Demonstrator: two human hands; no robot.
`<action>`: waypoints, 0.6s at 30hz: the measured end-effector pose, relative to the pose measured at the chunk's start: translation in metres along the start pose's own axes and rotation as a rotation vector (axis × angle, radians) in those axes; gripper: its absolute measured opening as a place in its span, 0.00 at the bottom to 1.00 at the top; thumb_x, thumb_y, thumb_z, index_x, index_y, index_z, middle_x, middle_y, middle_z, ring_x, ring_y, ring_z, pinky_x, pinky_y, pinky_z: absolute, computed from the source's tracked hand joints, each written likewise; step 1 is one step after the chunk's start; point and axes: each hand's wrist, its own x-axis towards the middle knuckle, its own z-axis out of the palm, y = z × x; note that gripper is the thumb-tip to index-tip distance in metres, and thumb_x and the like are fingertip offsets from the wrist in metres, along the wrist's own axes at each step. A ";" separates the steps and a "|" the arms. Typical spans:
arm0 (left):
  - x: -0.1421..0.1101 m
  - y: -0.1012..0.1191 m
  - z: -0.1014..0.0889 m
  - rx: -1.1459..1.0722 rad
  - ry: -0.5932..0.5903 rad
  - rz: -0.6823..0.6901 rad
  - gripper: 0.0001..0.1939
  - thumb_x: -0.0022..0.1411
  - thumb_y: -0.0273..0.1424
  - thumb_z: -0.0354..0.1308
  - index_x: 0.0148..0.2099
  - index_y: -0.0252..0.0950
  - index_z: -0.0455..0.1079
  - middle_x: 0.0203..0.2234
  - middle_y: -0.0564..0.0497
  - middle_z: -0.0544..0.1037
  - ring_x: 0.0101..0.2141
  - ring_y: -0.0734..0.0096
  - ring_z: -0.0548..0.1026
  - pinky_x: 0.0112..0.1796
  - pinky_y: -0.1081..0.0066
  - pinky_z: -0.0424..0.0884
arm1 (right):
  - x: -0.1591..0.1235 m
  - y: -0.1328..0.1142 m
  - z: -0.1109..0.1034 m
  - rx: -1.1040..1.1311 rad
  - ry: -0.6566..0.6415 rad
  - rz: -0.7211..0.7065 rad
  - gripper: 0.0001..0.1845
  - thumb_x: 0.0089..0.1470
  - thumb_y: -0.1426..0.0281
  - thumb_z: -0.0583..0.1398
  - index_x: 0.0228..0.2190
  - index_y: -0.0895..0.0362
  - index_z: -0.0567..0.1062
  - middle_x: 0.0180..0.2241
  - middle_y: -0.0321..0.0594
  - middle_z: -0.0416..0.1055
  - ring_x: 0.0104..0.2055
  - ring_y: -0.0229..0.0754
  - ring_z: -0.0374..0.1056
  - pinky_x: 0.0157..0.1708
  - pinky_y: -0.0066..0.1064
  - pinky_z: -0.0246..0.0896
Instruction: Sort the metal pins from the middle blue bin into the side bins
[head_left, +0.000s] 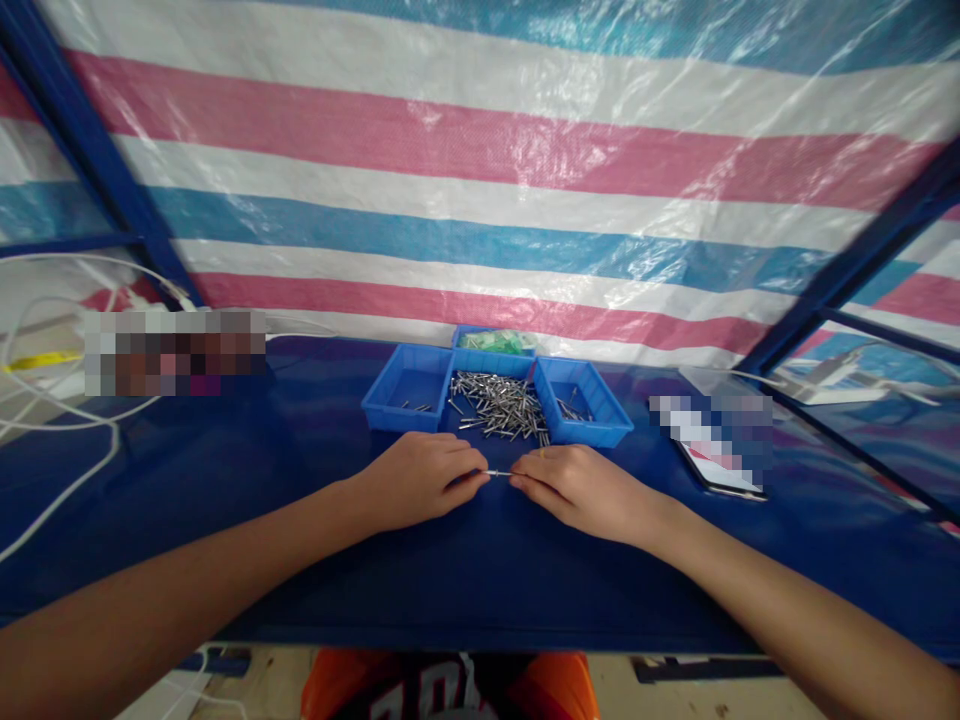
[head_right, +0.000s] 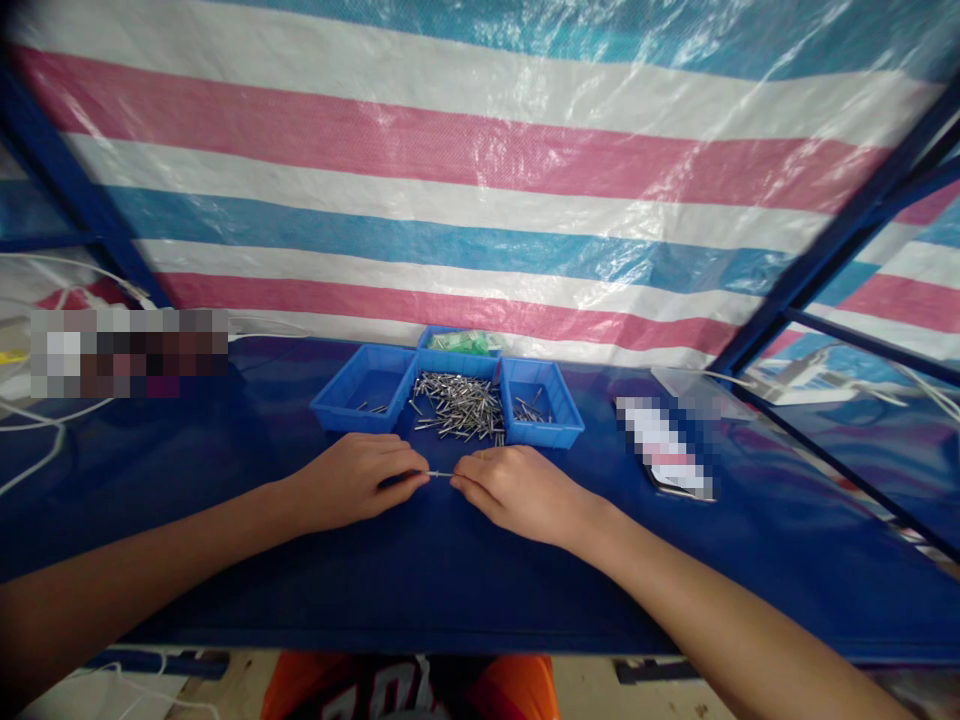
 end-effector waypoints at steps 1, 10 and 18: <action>0.000 0.000 0.000 -0.001 0.002 -0.007 0.12 0.67 0.33 0.48 0.37 0.36 0.71 0.28 0.53 0.75 0.30 0.73 0.73 0.34 0.75 0.63 | 0.000 0.000 0.000 -0.006 -0.004 -0.001 0.15 0.65 0.68 0.48 0.33 0.60 0.72 0.29 0.40 0.71 0.32 0.38 0.69 0.33 0.28 0.59; 0.001 0.002 0.000 -0.031 0.114 0.003 0.12 0.68 0.32 0.47 0.37 0.35 0.70 0.29 0.53 0.76 0.32 0.74 0.73 0.34 0.76 0.65 | 0.000 0.000 0.003 -0.030 -0.018 0.003 0.16 0.65 0.67 0.49 0.28 0.59 0.69 0.25 0.37 0.67 0.27 0.35 0.65 0.29 0.27 0.54; 0.000 0.005 0.003 -0.052 0.201 0.143 0.11 0.69 0.31 0.46 0.42 0.35 0.69 0.34 0.51 0.76 0.35 0.75 0.73 0.37 0.76 0.67 | -0.001 -0.001 0.008 -0.040 -0.022 -0.043 0.15 0.65 0.67 0.49 0.31 0.58 0.71 0.27 0.38 0.69 0.29 0.36 0.67 0.31 0.27 0.56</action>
